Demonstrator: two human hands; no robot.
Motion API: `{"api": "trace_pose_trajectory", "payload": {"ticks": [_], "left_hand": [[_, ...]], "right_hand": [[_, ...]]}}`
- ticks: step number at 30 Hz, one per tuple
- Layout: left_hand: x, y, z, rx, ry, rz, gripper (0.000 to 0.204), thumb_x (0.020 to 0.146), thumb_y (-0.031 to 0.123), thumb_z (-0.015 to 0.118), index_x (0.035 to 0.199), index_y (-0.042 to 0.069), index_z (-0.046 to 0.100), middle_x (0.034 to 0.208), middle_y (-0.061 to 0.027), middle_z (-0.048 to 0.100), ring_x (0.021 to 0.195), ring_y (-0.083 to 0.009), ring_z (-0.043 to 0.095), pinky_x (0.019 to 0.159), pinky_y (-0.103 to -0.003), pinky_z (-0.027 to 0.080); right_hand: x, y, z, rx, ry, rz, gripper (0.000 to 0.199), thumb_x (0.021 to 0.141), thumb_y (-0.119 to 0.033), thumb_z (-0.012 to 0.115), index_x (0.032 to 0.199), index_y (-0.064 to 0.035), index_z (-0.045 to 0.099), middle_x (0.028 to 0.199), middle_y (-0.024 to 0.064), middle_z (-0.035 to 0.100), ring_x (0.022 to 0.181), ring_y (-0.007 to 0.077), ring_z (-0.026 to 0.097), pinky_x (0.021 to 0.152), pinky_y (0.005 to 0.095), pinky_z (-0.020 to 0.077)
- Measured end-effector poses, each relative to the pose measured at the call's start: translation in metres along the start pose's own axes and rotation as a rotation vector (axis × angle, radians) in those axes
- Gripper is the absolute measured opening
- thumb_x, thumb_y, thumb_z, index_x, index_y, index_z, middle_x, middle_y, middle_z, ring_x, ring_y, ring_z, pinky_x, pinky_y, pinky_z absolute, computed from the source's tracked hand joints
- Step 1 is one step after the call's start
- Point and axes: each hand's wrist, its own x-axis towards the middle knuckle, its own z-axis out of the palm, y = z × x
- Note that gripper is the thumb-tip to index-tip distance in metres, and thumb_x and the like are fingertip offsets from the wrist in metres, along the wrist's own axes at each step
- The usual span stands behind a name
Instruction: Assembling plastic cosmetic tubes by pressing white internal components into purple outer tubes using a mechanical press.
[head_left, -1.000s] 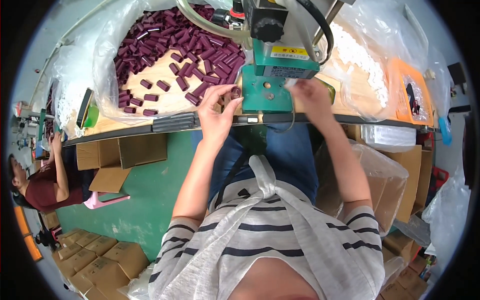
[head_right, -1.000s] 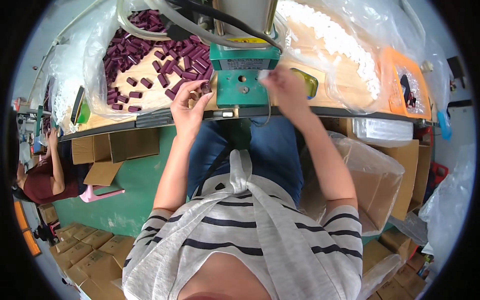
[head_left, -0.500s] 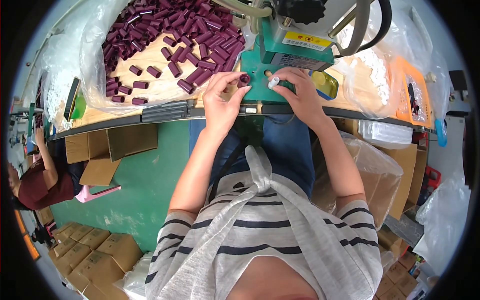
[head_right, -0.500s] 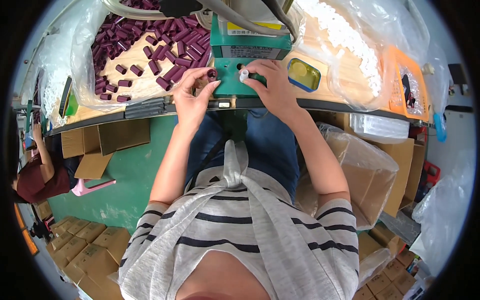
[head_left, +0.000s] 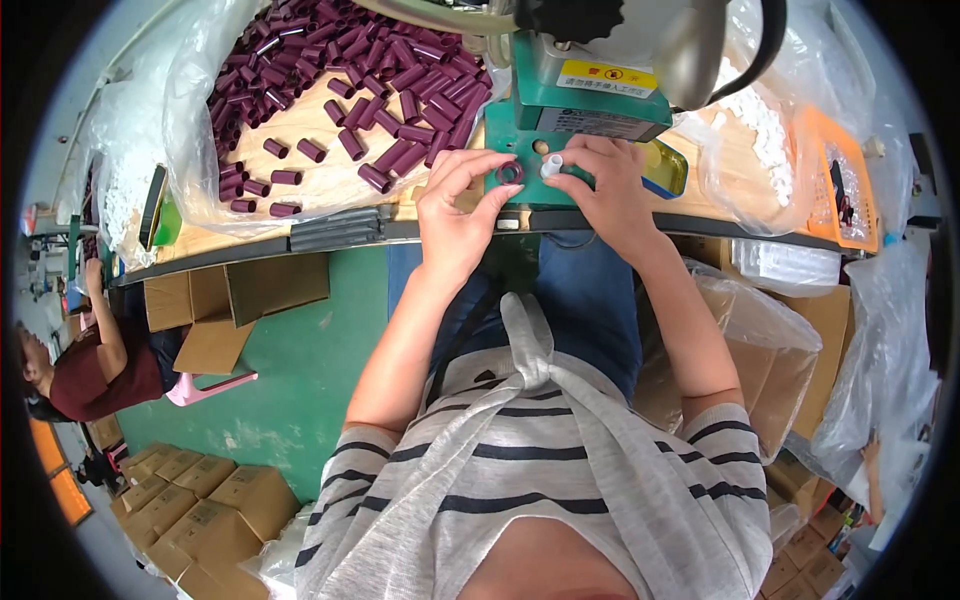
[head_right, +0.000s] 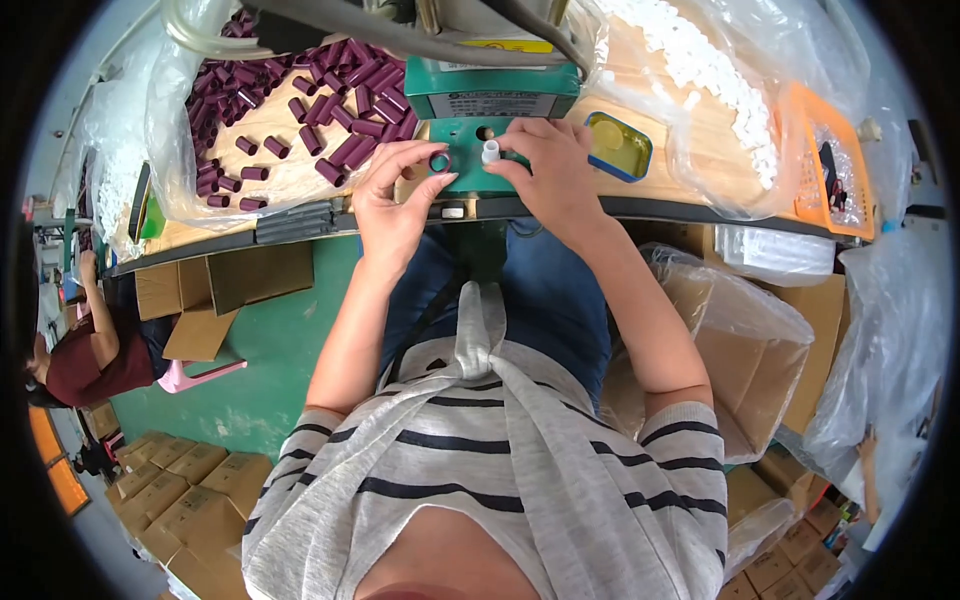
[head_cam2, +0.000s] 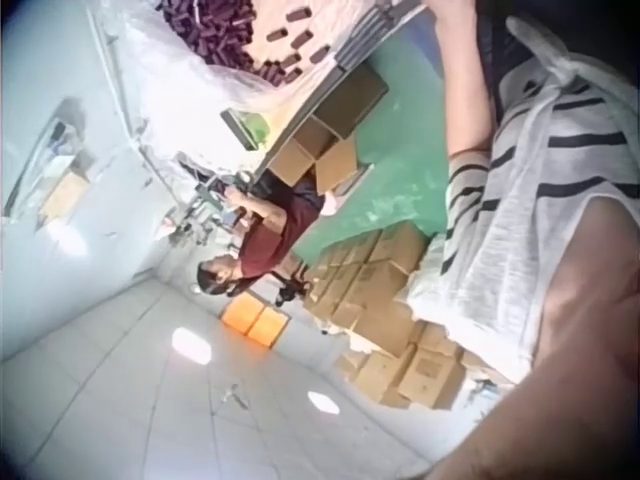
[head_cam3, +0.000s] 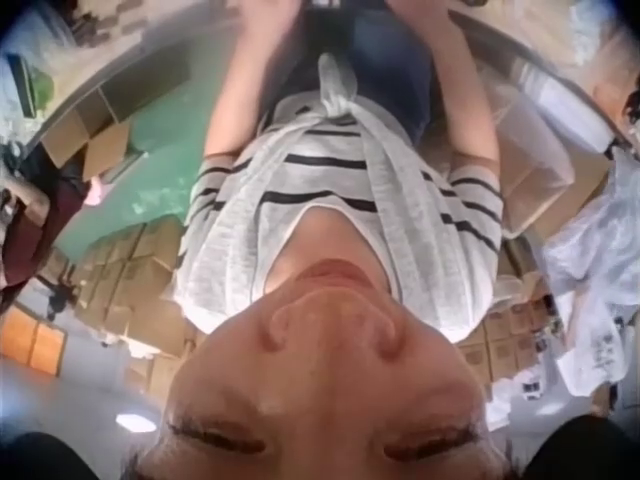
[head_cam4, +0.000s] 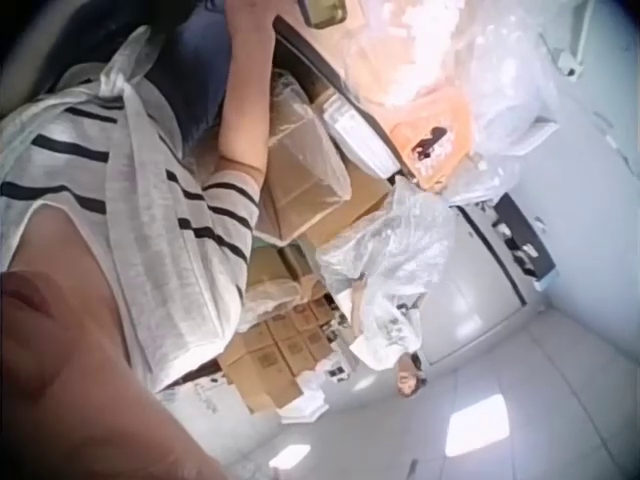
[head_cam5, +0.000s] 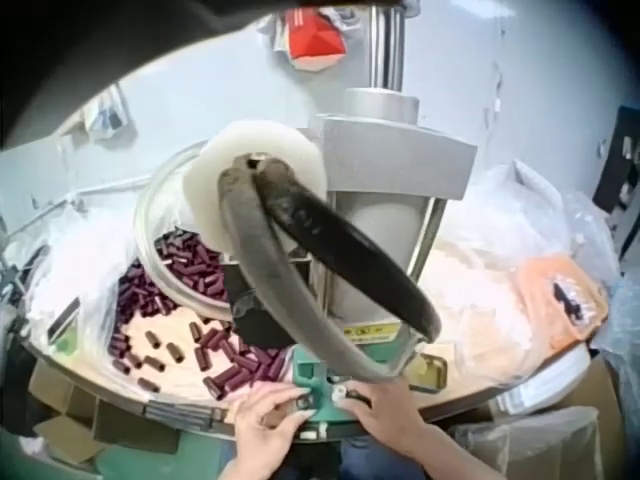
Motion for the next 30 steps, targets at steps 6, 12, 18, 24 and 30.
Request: {"api": "trace_pose_trajectory", "payload": {"ticks": [6, 12, 18, 24, 30], "left_hand": [[0.004, 0.014, 0.006, -0.036, 0.014, -0.013, 0.032, 0.074, -0.006, 0.083, 0.104, 0.003, 0.077, 0.102, -0.0072, 0.073, 0.097, -0.0213, 0.064, 0.086, -0.032, 0.051], [0.006, 0.018, 0.009, -0.057, -0.019, -0.021, 0.033, 0.077, -0.004, 0.083, 0.108, 0.005, 0.078, 0.106, -0.0046, 0.074, 0.098, -0.0169, 0.063, 0.079, -0.029, 0.048], [0.004, 0.016, 0.015, -0.083, 0.059, -0.105, 0.035, 0.077, -0.004, 0.083, 0.110, 0.006, 0.078, 0.103, -0.0036, 0.073, 0.093, -0.0141, 0.060, 0.077, -0.027, 0.047], [0.002, 0.010, 0.018, -0.135, 0.097, -0.149, 0.036, 0.077, -0.005, 0.083, 0.111, 0.005, 0.078, 0.100, -0.0022, 0.069, 0.088, -0.0129, 0.056, 0.076, -0.026, 0.045], [0.004, 0.016, 0.015, -0.117, 0.070, -0.111, 0.036, 0.077, -0.004, 0.083, 0.112, 0.005, 0.078, 0.100, -0.0029, 0.070, 0.091, -0.0139, 0.058, 0.078, -0.026, 0.046]], "right_hand": [[-0.002, -0.001, 0.001, 0.015, 0.017, -0.033, 0.014, 0.085, -0.020, 0.077, 0.097, -0.0126, 0.074, 0.099, 0.0020, 0.068, 0.099, 0.0257, 0.060, 0.096, 0.0414, 0.0333], [0.004, -0.002, -0.010, 0.021, -0.061, -0.039, 0.015, 0.087, -0.021, 0.076, 0.099, -0.0127, 0.073, 0.094, 0.0028, 0.069, 0.094, 0.0258, 0.063, 0.090, 0.0426, 0.0321], [0.006, -0.005, -0.007, -0.072, -0.064, -0.093, 0.013, 0.085, -0.020, 0.077, 0.092, -0.0115, 0.071, 0.085, 0.0032, 0.065, 0.089, 0.0274, 0.064, 0.086, 0.0443, 0.0322], [0.018, -0.011, -0.009, -0.097, -0.128, -0.048, 0.010, 0.080, -0.017, 0.079, 0.085, -0.0089, 0.074, 0.089, 0.0048, 0.069, 0.105, 0.0284, 0.061, 0.092, 0.0480, 0.0365], [0.017, -0.002, -0.008, -0.114, -0.145, -0.117, 0.011, 0.079, -0.017, 0.079, 0.080, -0.0090, 0.073, 0.085, 0.0041, 0.068, 0.102, 0.0274, 0.062, 0.090, 0.0464, 0.0373]]}}
